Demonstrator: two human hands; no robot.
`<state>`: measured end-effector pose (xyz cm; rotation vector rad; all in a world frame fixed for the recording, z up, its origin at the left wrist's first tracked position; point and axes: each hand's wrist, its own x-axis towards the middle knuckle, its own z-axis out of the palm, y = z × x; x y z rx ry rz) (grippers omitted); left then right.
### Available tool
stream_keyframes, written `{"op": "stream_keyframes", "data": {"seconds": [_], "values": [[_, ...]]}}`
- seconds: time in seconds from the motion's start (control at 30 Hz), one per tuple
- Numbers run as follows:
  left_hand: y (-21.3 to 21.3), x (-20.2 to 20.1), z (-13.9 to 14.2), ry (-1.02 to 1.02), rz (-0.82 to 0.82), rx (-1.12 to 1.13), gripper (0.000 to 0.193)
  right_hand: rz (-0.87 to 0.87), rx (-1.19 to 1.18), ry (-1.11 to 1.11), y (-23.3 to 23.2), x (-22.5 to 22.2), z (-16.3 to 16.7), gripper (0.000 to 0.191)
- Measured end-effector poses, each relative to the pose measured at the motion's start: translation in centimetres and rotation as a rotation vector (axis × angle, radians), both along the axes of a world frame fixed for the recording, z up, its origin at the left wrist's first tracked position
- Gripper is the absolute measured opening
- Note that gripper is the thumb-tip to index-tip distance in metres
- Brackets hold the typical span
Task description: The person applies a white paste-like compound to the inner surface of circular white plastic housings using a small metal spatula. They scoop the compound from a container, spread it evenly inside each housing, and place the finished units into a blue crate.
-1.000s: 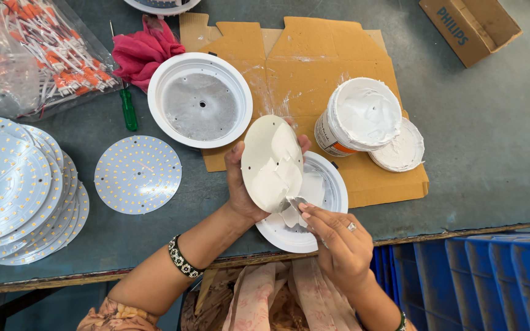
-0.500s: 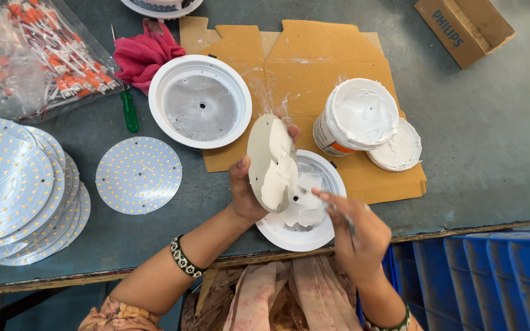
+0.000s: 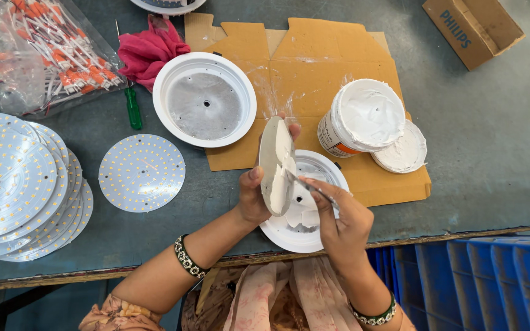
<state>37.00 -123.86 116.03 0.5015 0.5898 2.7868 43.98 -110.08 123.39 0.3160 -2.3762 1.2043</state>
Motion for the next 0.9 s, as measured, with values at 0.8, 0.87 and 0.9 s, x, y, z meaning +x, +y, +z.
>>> {"op": "stream_keyframes", "data": {"seconds": [0.8,0.87,0.9], "values": [[-0.4,-1.2,-0.5,-0.124,0.01,0.073,0.101,0.089,0.199,0.084,0.0,4.0,1.1,0.024],[-0.5,-1.2,-0.3,-0.092,-0.027,0.108,0.1,-0.099,0.292,-0.001,0.8,3.8,1.0,0.021],[-0.5,-1.1,-0.1,-0.075,-0.047,0.126,0.099,-0.091,0.22,-0.002,1.4,3.6,0.9,0.019]]}}
